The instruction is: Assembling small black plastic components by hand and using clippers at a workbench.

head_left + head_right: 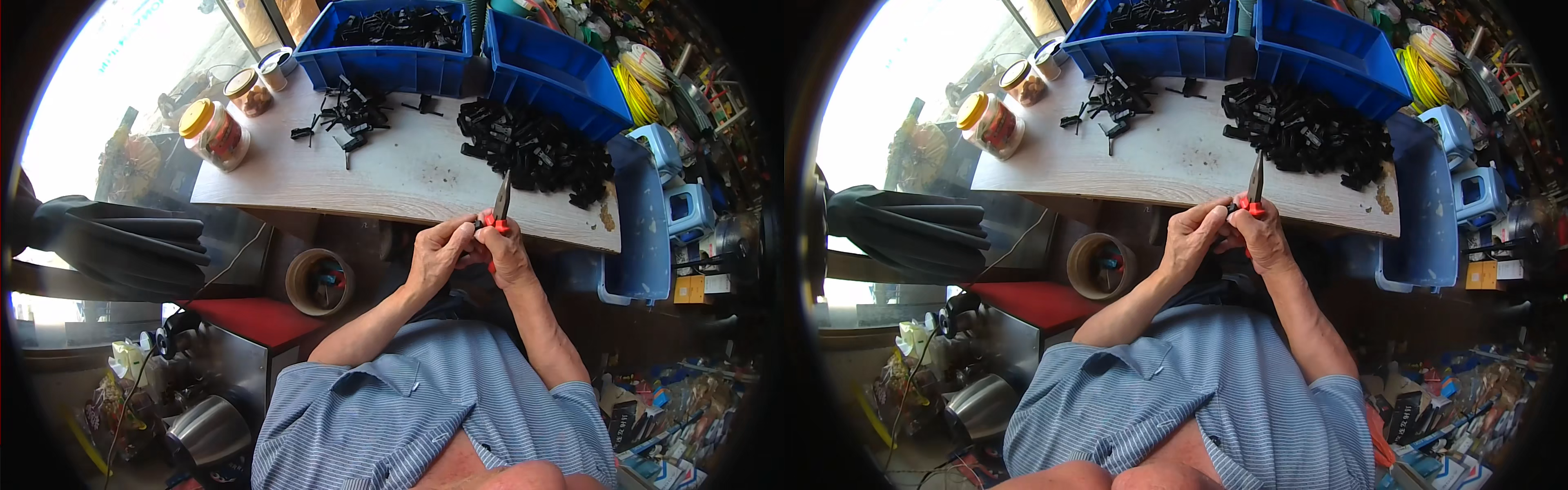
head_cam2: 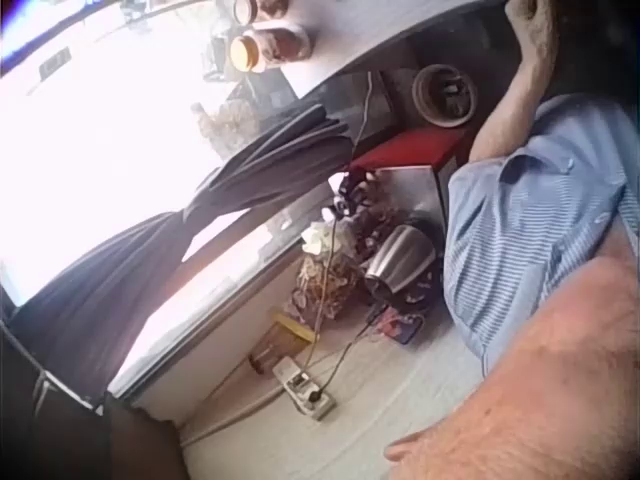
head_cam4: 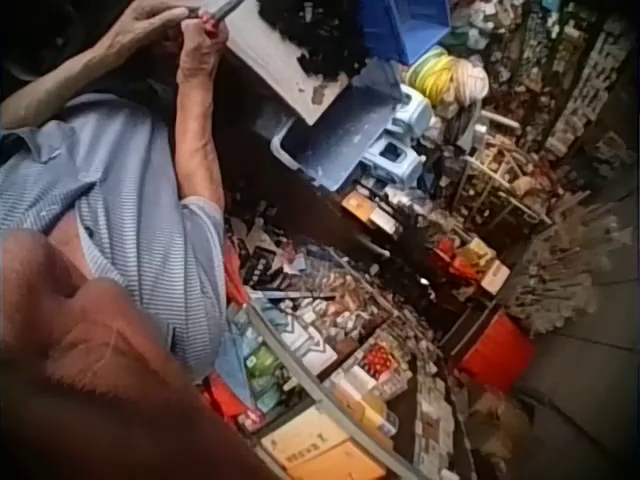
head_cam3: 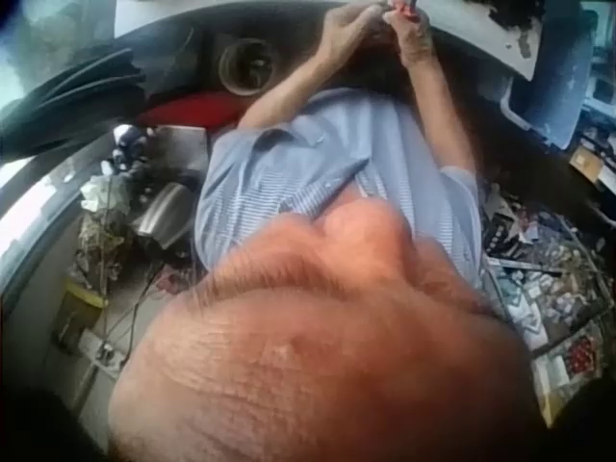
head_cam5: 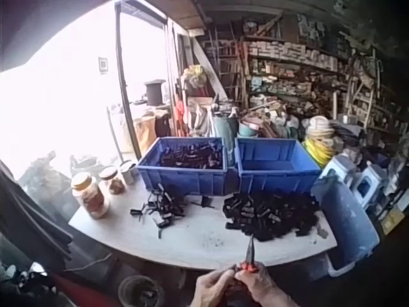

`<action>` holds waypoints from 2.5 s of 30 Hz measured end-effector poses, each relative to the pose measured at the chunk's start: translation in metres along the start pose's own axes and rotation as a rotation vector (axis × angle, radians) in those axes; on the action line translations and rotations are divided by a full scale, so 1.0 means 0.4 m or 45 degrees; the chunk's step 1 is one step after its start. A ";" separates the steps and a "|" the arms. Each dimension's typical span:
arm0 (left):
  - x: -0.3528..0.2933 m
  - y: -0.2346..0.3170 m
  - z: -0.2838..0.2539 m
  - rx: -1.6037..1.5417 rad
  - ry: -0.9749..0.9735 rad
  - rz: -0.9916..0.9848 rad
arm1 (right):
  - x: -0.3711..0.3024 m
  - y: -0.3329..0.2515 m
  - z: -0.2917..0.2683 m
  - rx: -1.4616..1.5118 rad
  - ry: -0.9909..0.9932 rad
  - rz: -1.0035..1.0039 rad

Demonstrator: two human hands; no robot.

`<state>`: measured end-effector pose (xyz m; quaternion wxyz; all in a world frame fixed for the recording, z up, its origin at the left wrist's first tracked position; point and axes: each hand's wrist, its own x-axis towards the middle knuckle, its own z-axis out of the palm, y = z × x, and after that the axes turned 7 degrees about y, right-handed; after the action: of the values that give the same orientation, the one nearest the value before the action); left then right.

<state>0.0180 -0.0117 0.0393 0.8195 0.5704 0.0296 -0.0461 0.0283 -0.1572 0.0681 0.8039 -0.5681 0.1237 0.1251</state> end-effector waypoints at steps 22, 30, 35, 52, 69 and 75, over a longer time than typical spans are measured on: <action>-0.018 -0.051 -0.019 -0.492 0.249 -0.813 | -0.024 0.163 0.003 -0.207 0.269 -0.049; -0.026 -0.018 -0.052 -0.114 -0.125 -0.337 | -0.025 0.107 -0.009 -0.088 0.158 -0.126; -0.028 0.000 -0.094 -0.056 -0.331 -0.063 | -0.029 0.046 0.037 0.151 0.153 -0.074; -0.038 0.018 -0.079 0.765 -0.315 0.854 | -0.021 0.102 0.017 0.062 0.209 -0.084; 0.006 -0.047 -0.046 -0.145 0.180 0.132 | -0.050 0.103 0.001 -0.026 0.152 0.170; 0.024 -0.031 -0.026 -0.099 0.191 0.193 | -0.063 0.125 0.020 -0.191 0.147 0.188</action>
<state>0.0263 -0.0067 0.0231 0.8376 0.5407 0.0496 0.0600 -0.0120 -0.1350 0.0353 0.7393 -0.6224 0.2014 0.1599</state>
